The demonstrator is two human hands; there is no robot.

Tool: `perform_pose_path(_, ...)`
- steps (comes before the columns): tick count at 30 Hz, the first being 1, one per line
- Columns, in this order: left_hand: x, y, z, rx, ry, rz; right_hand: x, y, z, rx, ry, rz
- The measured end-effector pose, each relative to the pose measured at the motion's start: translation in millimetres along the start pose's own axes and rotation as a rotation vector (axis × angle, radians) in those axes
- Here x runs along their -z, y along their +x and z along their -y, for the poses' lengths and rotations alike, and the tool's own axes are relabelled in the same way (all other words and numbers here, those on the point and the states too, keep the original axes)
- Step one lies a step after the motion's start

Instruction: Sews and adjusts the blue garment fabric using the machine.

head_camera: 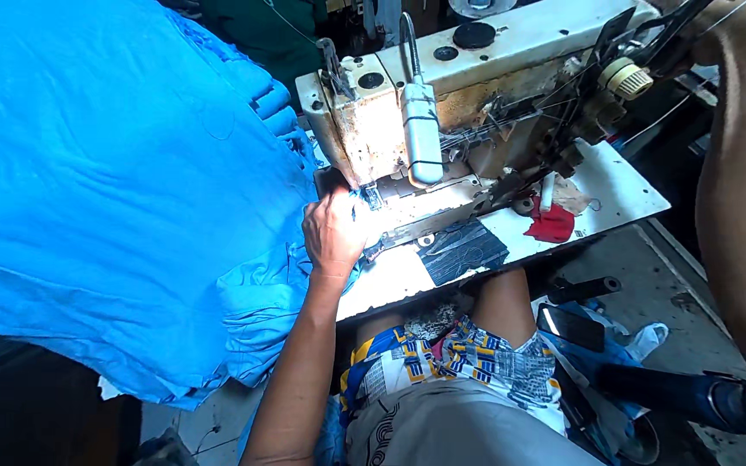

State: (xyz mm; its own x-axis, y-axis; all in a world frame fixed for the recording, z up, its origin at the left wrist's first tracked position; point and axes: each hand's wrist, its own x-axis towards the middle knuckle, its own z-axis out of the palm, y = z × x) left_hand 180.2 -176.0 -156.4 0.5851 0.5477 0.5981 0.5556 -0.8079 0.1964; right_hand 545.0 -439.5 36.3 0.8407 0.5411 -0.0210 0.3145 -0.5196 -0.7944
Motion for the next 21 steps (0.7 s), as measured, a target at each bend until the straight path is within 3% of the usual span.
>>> perform_pose_path(2, 3.3, 2.6, -2.4, 0.005, -0.010, 0.017, -3.6, -0.6, -0.3, 0.032, -0.019, -0.057)
perform_pose_path(6, 7.2, 4.7, -6.5, 0.028, -0.013, 0.066, 2.1, 36.9, -26.9, 0.274, -0.198, -0.132)
perform_pose_path(9, 7.1, 6.7, -7.1, 0.034, 0.004, 0.072, -3.0, 58.2, -37.2, 0.267, -0.101, -0.247)
perform_pose_path(14, 12.3, 15.4, -4.2, 0.031, 0.002, 0.190, -0.5, 53.3, -40.4, 0.309, -0.094, -0.183)
perform_pose_path(18, 12.4, 35.8, 19.4, -0.144, 0.007, 0.315, -1.9, 28.5, -28.9, 0.347, -0.159, -0.140)
perform_pose_path(20, 6.2, 47.5, 35.6, -0.300, -0.011, 0.269, -4.5, 25.0, -33.5, 0.420, -0.070, -0.141)
perform_pose_path(21, 2.9, 53.0, 41.1, -0.364, -0.048, 0.226, -1.0, 33.1, -42.6, 0.539, -0.026, -0.113)
